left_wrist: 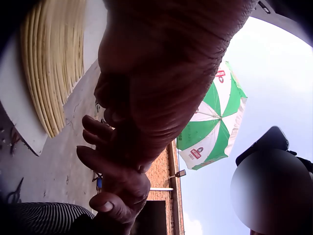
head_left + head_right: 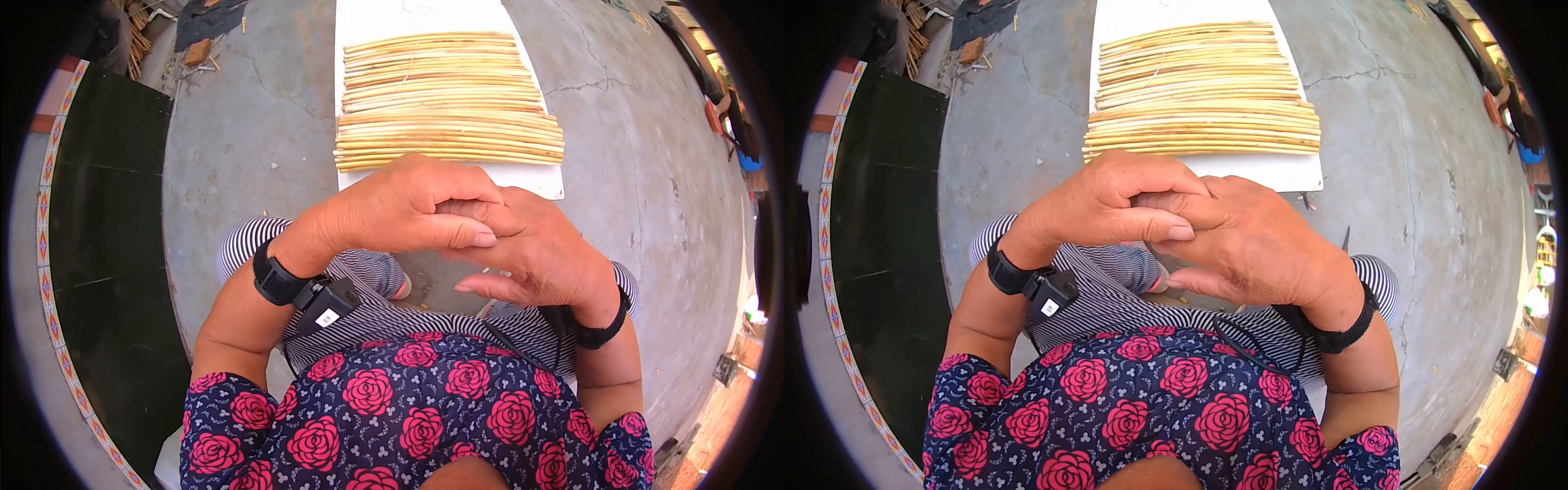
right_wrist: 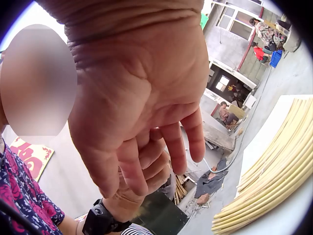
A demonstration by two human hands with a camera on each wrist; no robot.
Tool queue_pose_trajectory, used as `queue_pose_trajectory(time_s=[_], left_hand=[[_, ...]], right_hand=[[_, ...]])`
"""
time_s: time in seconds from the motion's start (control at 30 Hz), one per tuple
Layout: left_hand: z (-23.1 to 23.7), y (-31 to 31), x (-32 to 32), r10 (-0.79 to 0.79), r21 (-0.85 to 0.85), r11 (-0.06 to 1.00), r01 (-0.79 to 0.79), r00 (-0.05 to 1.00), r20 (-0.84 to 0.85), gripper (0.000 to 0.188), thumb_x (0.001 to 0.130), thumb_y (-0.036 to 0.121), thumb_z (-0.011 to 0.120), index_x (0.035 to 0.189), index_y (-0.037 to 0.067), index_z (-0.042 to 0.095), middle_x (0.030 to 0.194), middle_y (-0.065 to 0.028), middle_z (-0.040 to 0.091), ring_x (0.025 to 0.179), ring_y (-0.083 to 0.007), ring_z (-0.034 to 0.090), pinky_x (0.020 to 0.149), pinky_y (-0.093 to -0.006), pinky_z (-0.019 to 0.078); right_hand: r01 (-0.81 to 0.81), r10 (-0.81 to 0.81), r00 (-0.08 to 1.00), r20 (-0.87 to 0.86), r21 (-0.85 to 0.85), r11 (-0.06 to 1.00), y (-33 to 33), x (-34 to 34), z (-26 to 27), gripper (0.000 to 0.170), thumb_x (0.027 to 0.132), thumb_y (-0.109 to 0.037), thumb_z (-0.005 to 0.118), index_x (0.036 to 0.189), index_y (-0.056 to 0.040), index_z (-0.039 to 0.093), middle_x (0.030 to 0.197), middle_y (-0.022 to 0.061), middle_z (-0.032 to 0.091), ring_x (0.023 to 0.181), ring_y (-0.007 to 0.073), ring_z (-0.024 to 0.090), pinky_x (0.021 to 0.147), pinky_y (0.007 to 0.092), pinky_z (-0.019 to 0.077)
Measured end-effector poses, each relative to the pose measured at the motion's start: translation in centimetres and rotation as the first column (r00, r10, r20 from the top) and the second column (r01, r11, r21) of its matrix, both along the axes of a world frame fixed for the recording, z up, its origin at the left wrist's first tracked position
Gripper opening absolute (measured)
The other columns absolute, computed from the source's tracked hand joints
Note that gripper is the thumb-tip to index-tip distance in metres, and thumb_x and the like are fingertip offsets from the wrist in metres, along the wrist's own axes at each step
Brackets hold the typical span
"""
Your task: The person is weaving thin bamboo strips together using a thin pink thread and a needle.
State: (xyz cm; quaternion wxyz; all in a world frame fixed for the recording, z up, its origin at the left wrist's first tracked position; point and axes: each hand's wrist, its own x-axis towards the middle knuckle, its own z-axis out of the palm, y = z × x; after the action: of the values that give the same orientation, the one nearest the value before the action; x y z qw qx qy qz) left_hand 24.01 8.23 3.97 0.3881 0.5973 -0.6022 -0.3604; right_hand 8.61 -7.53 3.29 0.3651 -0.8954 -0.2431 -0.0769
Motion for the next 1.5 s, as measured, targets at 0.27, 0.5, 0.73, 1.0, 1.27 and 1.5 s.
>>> queue_pose_trajectory(time_s=[0.27,0.5,0.73,1.0,1.27,1.5], left_hand=[[0.9,0.7,1.5,0.003,0.038,0.999,-0.002,1.0,-0.02,0.027,0.088,0.016,0.07,0.111,0.002,0.068,0.094,-0.006,0.07,0.079,-0.0129,0.065,0.068,-0.0258,0.0516],[-0.8,0.1,0.7,0.08,-0.167,0.982,-0.087,0.996,-0.048,0.031,0.086,0.012,0.072,0.114,0.0,0.067,0.092,-0.0037,0.07,0.08,-0.0115,0.064,0.07,-0.0251,0.0519],[0.6,1.9,4.4,0.372,0.085,0.927,-0.365,0.871,-0.322,0.024,0.095,0.021,0.063,0.111,0.004,0.069,0.081,0.0016,0.063,0.068,-0.0043,0.053,0.057,-0.0191,0.0413],[-1.2,-0.6,2.1,0.384,0.112,0.921,-0.372,0.916,-0.117,0.036,0.097,0.037,0.06,0.091,0.003,0.07,0.075,0.0017,0.059,0.068,-0.0069,0.051,0.058,-0.0226,0.0416],[-2.2,-1.3,-0.1,0.074,-0.147,0.988,-0.054,0.989,0.131,0.037,0.092,0.038,0.063,0.083,0.003,0.067,0.069,-0.0074,0.059,0.063,-0.0212,0.056,0.057,-0.0314,0.0435],[0.1,0.2,1.4,-0.112,0.306,0.944,0.125,0.992,-0.06,0.033,0.095,0.037,0.061,0.089,0.004,0.066,0.069,-0.0021,0.059,0.064,-0.0115,0.054,0.058,-0.0272,0.0432]], right_hand=[[-0.022,0.054,0.991,-0.119,0.259,0.966,-0.4,-0.3,0.4,0.039,0.076,-0.028,0.081,0.11,-0.0131,0.07,0.132,0.0155,0.057,0.113,0.0352,0.06,0.09,0.0403,0.052],[0.008,0.023,0.99,-0.143,0.216,0.976,-0.3,0.0,0.7,0.042,0.075,-0.027,0.081,0.111,-0.0121,0.069,0.136,0.0155,0.055,0.118,0.0342,0.058,0.094,0.0405,0.0498],[0.11,-0.102,0.991,-0.088,0.09,0.99,-2.3,-0.4,0.0,0.035,0.077,-0.026,0.078,0.108,-0.0115,0.07,0.139,0.0123,0.054,0.12,0.0345,0.056,0.093,0.0409,0.05],[0.123,-0.126,0.987,-0.096,-0.033,0.992,-1.1,0.1,0.2,0.028,0.078,-0.029,0.076,0.102,-0.0139,0.072,0.119,0.0071,0.064,0.101,0.0289,0.064,0.082,0.0378,0.0531],[-0.017,0.072,0.951,-0.301,0.182,0.983,-0.3,0.2,-0.1,0.028,0.083,-0.032,0.075,0.105,-0.0156,0.073,0.109,0.0077,0.067,0.09,0.0299,0.067,0.078,0.0384,0.054],[-0.045,0.257,0.881,-0.398,0.469,0.882,-1.2,-0.2,-0.1,0.036,0.078,-0.022,0.079,0.111,-0.0093,0.073,0.123,0.0153,0.062,0.116,0.0307,0.058,0.096,0.0395,0.0453]])
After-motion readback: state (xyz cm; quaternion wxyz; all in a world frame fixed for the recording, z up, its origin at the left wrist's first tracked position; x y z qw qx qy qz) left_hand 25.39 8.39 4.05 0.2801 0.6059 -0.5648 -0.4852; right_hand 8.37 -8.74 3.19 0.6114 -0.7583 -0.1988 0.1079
